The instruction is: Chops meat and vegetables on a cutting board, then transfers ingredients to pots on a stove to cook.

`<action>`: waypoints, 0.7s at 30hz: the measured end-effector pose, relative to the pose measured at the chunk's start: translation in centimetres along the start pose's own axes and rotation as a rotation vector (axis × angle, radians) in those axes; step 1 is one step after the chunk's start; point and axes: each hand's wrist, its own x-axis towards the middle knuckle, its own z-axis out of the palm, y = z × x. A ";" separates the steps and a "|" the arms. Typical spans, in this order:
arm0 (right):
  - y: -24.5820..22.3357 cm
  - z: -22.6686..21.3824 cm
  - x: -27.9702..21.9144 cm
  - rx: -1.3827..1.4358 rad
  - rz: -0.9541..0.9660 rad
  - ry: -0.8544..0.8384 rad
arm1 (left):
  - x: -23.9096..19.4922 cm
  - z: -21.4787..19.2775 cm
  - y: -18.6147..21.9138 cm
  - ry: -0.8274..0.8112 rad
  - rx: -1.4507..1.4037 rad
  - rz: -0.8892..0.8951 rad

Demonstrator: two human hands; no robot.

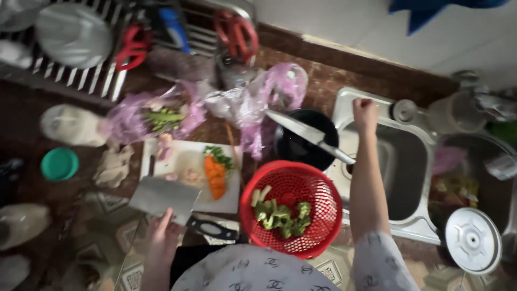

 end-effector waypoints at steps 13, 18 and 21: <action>-43.8 15.0 -25.7 0.053 -0.630 -0.713 | 0.1 0.7 6.9 -0.266 0.008 -0.146; -41.9 26.3 -26.3 0.316 -0.618 -0.644 | 0.2 0.0 11.0 -0.348 0.148 -0.192; -44.0 21.9 -27.6 0.500 -0.635 -0.706 | 0.9 -0.6 12.6 -0.411 0.164 -0.195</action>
